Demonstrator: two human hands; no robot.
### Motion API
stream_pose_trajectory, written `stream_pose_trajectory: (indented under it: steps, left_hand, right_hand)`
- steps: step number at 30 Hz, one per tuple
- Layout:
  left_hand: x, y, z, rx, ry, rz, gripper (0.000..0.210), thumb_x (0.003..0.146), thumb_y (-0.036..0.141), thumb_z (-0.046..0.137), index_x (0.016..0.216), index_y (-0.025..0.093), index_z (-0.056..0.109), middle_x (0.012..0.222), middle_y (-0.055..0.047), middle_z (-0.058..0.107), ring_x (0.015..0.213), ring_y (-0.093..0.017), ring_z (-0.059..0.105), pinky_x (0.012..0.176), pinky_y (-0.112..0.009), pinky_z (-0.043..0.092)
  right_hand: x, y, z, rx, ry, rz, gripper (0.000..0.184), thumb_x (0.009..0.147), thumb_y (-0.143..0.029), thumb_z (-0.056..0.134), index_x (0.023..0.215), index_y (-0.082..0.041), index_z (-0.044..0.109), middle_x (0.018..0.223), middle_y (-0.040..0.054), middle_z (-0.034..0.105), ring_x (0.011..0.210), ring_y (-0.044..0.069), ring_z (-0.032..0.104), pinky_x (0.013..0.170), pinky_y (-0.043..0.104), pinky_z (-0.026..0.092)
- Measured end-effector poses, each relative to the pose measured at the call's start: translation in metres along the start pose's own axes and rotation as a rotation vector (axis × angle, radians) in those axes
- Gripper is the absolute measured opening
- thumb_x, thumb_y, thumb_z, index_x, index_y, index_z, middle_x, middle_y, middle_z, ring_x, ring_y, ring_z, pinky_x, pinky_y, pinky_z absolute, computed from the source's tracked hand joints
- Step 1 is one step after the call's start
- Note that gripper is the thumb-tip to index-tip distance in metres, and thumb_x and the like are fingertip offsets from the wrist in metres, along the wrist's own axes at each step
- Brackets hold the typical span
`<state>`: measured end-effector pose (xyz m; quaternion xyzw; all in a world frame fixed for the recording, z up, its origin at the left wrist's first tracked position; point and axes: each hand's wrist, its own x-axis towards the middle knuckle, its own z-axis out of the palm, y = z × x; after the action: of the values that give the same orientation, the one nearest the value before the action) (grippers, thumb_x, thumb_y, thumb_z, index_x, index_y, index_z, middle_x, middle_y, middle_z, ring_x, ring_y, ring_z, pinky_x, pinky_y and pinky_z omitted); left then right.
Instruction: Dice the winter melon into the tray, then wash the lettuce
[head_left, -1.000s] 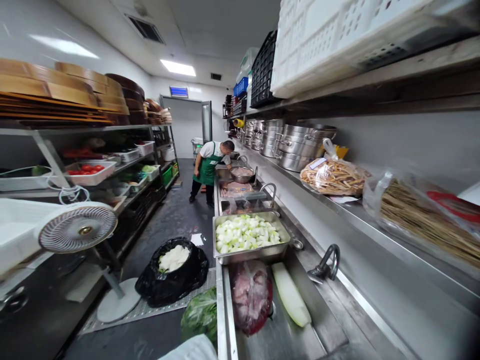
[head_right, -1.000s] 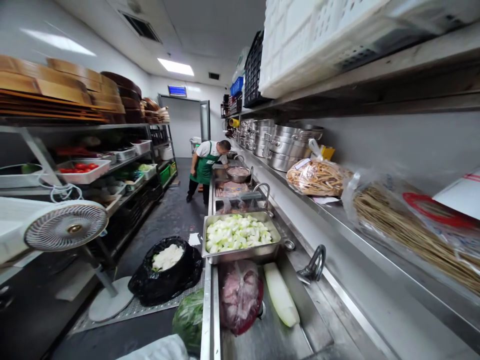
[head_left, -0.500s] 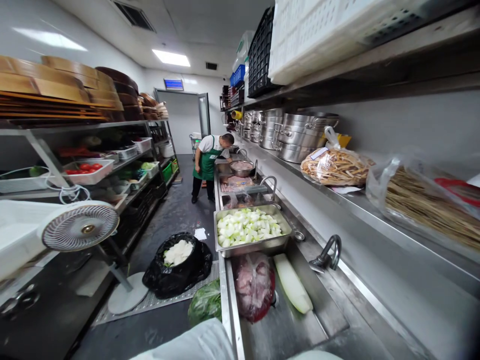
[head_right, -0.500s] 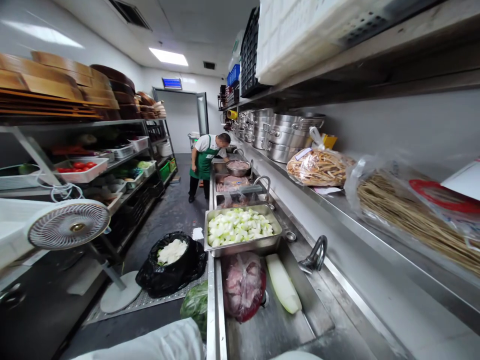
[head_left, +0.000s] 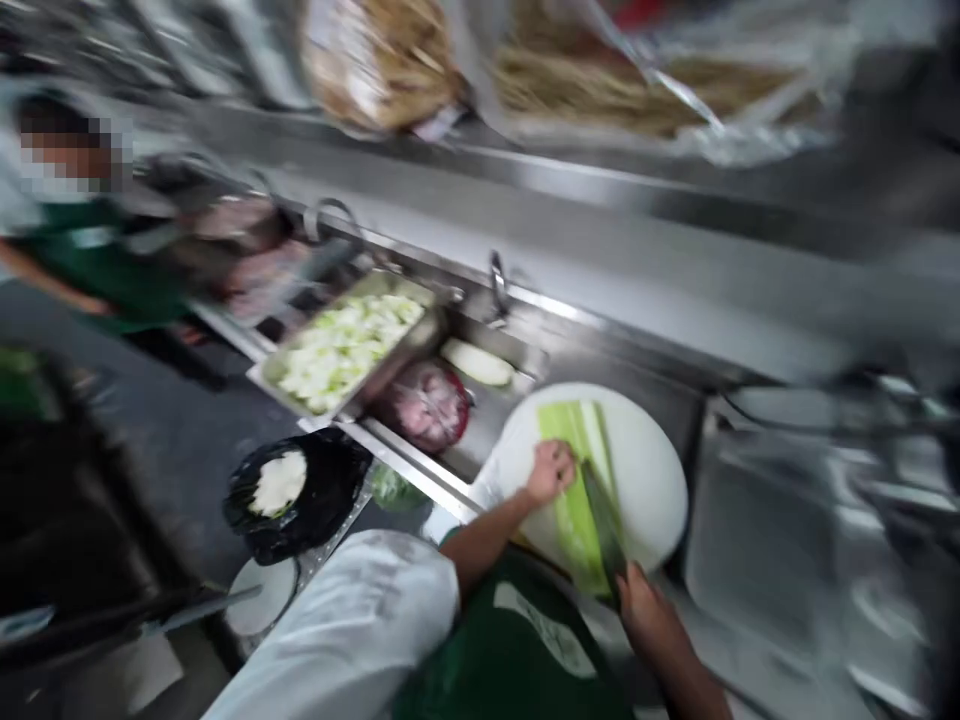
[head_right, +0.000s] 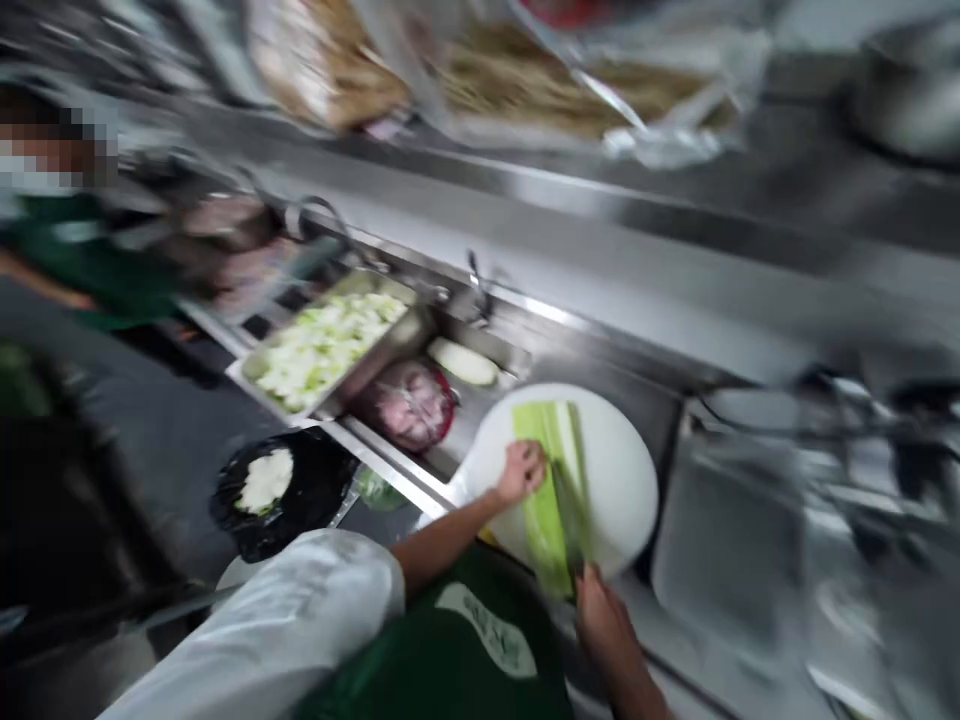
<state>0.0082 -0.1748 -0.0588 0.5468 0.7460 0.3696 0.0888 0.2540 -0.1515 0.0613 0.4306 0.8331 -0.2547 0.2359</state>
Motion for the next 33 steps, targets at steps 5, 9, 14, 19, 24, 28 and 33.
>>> stream_pose_trajectory:
  steps: [5, 9, 14, 19, 24, 28, 33]
  left_hand:
    - [0.002, -0.006, 0.048, -0.113, 0.093, 0.023, 0.015, 0.097, 0.025, 0.056, 0.097, 0.02, 0.07, 0.114, -0.011, 0.065, 0.113, -0.026, 0.057, 0.101, -0.047, 0.04]
    - [0.002, -0.013, 0.042, -0.103, 0.118, 0.042, 0.016, 0.096, 0.027, 0.056, 0.097, 0.02, 0.071, 0.114, -0.011, 0.065, 0.112, -0.027, 0.055, 0.1, -0.046, 0.038]
    - [0.001, -0.009, 0.047, -0.114, 0.082, 0.005, 0.017, 0.098, 0.029, 0.056, 0.095, 0.02, 0.071, 0.116, -0.012, 0.066, 0.114, -0.028, 0.055, 0.103, -0.047, 0.037]
    - [0.007, -0.011, 0.032, -0.174, -0.017, 0.041, 0.017, 0.099, 0.029, 0.057, 0.101, 0.021, 0.071, 0.12, -0.012, 0.066, 0.118, -0.028, 0.057, 0.106, -0.049, 0.039]
    - [-0.005, -0.032, -0.006, -0.375, -0.032, -0.009, 0.026, 0.102, 0.04, 0.054, 0.11, 0.02, 0.069, 0.117, -0.013, 0.068, 0.115, -0.026, 0.062, 0.102, -0.044, 0.049]
    - [-0.023, -0.037, -0.005, -0.593, -0.019, -0.309, 0.042, 0.095, 0.058, 0.063, 0.103, 0.017, 0.068, 0.096, -0.009, 0.068, 0.083, -0.019, 0.064, 0.076, -0.034, 0.054]
    - [-0.027, -0.026, 0.02, -0.846, 0.062, -0.484, 0.054, 0.08, 0.069, 0.075, 0.091, 0.017, 0.064, 0.081, -0.003, 0.064, 0.071, -0.014, 0.058, 0.069, -0.029, 0.05]
  right_hand:
    - [-0.053, 0.032, 0.034, 0.093, -0.185, 0.169, 0.03, 0.108, -0.016, 0.028, 0.118, -0.014, 0.056, 0.092, 0.0128, 0.074, 0.089, 0.024, 0.074, 0.067, 0.029, 0.035]
    - [-0.047, 0.026, 0.051, 0.125, -0.178, 0.185, 0.026, 0.106, -0.014, 0.029, 0.118, -0.015, 0.052, 0.089, 0.0115, 0.074, 0.086, 0.024, 0.073, 0.064, 0.028, 0.032]
    - [-0.021, 0.022, 0.079, 0.167, -0.08, 0.193, 0.03, 0.11, -0.021, 0.025, 0.123, -0.012, 0.05, 0.096, 0.0172, 0.076, 0.091, 0.027, 0.073, 0.069, 0.03, 0.035]
    - [-0.015, 0.032, 0.068, 0.095, -0.061, 0.162, 0.029, 0.111, -0.023, 0.029, 0.123, -0.012, 0.053, 0.094, 0.0146, 0.075, 0.087, 0.025, 0.073, 0.067, 0.029, 0.032]
    - [-0.025, 0.022, 0.039, 0.04, -0.029, 0.166, 0.033, 0.111, -0.026, 0.027, 0.119, -0.016, 0.057, 0.088, 0.0114, 0.073, 0.084, 0.025, 0.072, 0.065, 0.029, 0.032]
    - [-0.027, 0.003, 0.021, 0.004, -0.01, 0.207, 0.034, 0.111, -0.028, 0.027, 0.12, -0.016, 0.058, 0.088, 0.0102, 0.073, 0.087, 0.025, 0.073, 0.067, 0.029, 0.036]
    - [-0.008, -0.025, 0.0, -0.036, 0.054, 0.175, 0.031, 0.112, -0.027, 0.029, 0.118, -0.015, 0.057, 0.091, 0.0119, 0.075, 0.089, 0.025, 0.074, 0.068, 0.029, 0.038]
